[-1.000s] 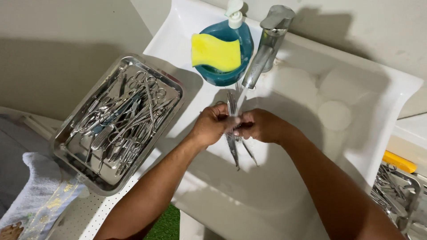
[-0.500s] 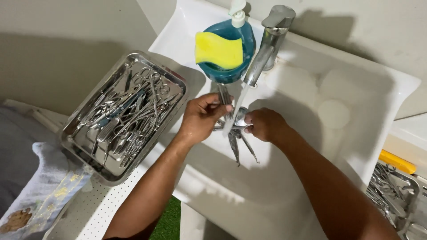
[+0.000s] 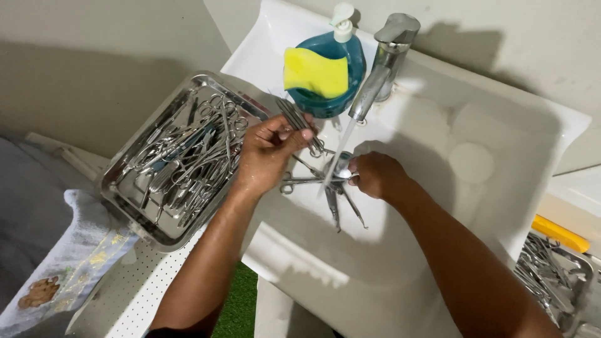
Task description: The person washes a collection of metal surgical instruments, including scissors and forceps, under running water in a white sink. They rinse the tools individually and in small groups, then place them into a metal tray positioned on the counter to the left of the sink.
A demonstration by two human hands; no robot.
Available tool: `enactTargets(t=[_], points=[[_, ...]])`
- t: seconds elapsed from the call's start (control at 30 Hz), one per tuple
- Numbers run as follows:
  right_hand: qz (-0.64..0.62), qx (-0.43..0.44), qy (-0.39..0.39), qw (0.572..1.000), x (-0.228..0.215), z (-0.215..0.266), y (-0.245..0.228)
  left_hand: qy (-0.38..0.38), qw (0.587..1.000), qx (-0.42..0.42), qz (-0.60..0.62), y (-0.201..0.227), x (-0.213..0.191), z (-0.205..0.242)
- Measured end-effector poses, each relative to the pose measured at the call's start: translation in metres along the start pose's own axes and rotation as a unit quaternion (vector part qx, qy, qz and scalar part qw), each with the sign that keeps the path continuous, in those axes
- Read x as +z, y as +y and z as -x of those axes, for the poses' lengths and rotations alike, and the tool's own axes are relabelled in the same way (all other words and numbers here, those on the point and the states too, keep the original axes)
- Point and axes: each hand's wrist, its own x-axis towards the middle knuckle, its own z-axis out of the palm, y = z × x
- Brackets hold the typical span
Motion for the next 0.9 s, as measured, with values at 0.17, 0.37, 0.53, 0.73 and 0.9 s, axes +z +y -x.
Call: enactTargets(t=[0.17,0.37,0.53,0.73,0.9], points=[[-0.001,0.003,-0.002,1.000,0.002,-0.003,0.002,0.008,1.000,0.021,0.002,0.048,-0.005,-0.001],[0.010,0.002,-0.006,1.000,-0.002,0.001,-0.001,0.032,0.996,0.003,-0.088,0.070,-0.021,-0.002],[0.000,0.009,-0.018,1.000,-0.008,0.004,-0.006,0.033,0.981,-0.018,-0.190,0.076,-0.052,-0.004],[0.034,-0.012,-0.015,0.999,-0.004,0.001,-0.003,0.045,0.917,-0.066,-0.392,0.117,-0.078,0.007],[0.020,-0.027,0.008,0.999,0.000,0.001,-0.002,-0.035,0.740,-0.136,-0.657,0.106,-0.099,0.013]])
